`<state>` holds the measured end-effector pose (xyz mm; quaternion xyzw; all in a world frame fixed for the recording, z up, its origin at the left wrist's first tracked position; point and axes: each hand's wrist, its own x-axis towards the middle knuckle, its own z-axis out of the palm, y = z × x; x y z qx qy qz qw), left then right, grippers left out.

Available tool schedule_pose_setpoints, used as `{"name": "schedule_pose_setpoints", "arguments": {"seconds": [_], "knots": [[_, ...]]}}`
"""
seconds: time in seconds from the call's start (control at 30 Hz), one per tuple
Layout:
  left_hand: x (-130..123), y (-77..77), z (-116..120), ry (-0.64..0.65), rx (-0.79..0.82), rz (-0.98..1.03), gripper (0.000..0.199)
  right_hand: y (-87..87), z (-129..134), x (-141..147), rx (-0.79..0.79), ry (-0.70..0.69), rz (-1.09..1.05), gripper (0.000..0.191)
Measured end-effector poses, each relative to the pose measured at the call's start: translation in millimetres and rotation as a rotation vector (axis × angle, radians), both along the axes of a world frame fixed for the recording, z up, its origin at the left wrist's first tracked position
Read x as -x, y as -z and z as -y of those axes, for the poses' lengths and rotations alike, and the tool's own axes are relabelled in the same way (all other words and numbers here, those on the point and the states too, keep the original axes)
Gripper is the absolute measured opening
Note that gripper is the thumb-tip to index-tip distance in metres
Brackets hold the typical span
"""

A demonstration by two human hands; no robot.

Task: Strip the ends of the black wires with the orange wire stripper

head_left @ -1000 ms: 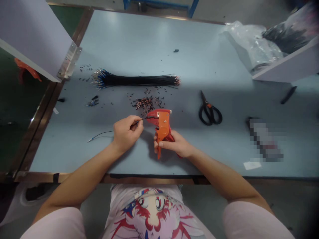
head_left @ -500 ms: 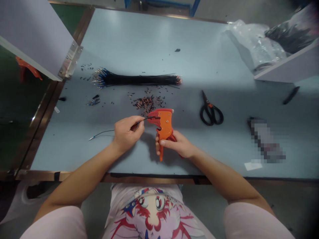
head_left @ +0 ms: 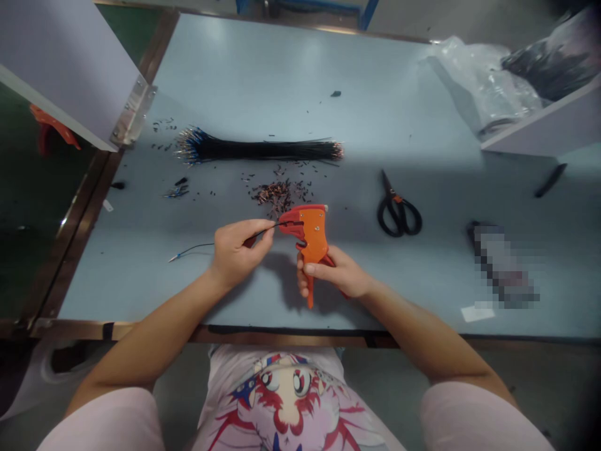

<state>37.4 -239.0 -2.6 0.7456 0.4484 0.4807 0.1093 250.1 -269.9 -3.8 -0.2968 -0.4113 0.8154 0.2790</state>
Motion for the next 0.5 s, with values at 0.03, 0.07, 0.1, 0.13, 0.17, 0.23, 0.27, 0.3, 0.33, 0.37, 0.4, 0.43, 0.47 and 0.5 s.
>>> {"name": "schedule_pose_setpoints", "arguments": {"seconds": [0.03, 0.07, 0.1, 0.13, 0.17, 0.23, 0.27, 0.3, 0.33, 0.37, 0.4, 0.43, 0.47, 0.5], "knots": [[0.0, -0.1, 0.0, 0.002, 0.003, 0.004, 0.008, 0.1, 0.0, -0.1, 0.000, -0.002, -0.002, 0.024], [0.0, -0.3, 0.0, 0.004, 0.004, 0.005, 0.009, 0.1, 0.0, -0.1, -0.001, -0.006, -0.003, 0.024], [-0.1, -0.6, 0.0, 0.005, 0.004, 0.005, 0.009, 0.0, 0.0, 0.0, -0.002, -0.010, -0.003, 0.024], [-0.1, -1.1, 0.0, 0.005, 0.005, 0.004, 0.010, -0.2, -0.1, 0.1, -0.003, -0.014, -0.001, 0.024], [-0.1, -1.6, 0.1, 0.006, 0.009, 0.003, 0.009, -0.5, -0.2, 0.2, -0.005, -0.017, 0.003, 0.024], [0.0, -3.0, 0.3, 0.006, 0.020, 0.000, 0.009, -1.7, -0.5, 0.6, -0.006, -0.019, 0.013, 0.024], [0.1, -3.8, 0.4, 0.007, 0.027, -0.001, 0.009, -2.4, -0.6, 0.8, -0.004, -0.018, 0.018, 0.024], [0.2, -4.6, 0.5, 0.008, 0.034, -0.004, 0.009, -3.1, -0.6, 1.1, -0.002, -0.021, 0.025, 0.024], [0.3, -5.4, 0.7, 0.009, 0.042, -0.008, 0.009, -3.7, -0.6, 1.4, -0.001, -0.024, 0.032, 0.025], [0.4, -6.1, 0.8, 0.011, 0.050, -0.012, 0.009, -4.2, -0.5, 1.7, -0.002, -0.026, 0.037, 0.025], [0.5, -6.7, 0.9, 0.013, 0.060, -0.016, 0.009, -4.4, -0.2, 2.2, -0.003, -0.027, 0.043, 0.026], [0.4, -7.2, 0.9, 0.016, 0.071, -0.018, 0.009, -4.1, 0.2, 2.7, -0.002, -0.026, 0.049, 0.026], [0.2, -7.6, 0.8, 0.016, 0.083, -0.018, 0.009, -3.6, 0.7, 3.3, 0.001, -0.022, 0.056, 0.027], [0.0, -7.9, 0.7, 0.014, 0.097, -0.017, 0.009, -2.6, 1.3, 3.9, 0.008, -0.016, 0.064, 0.028]]}}
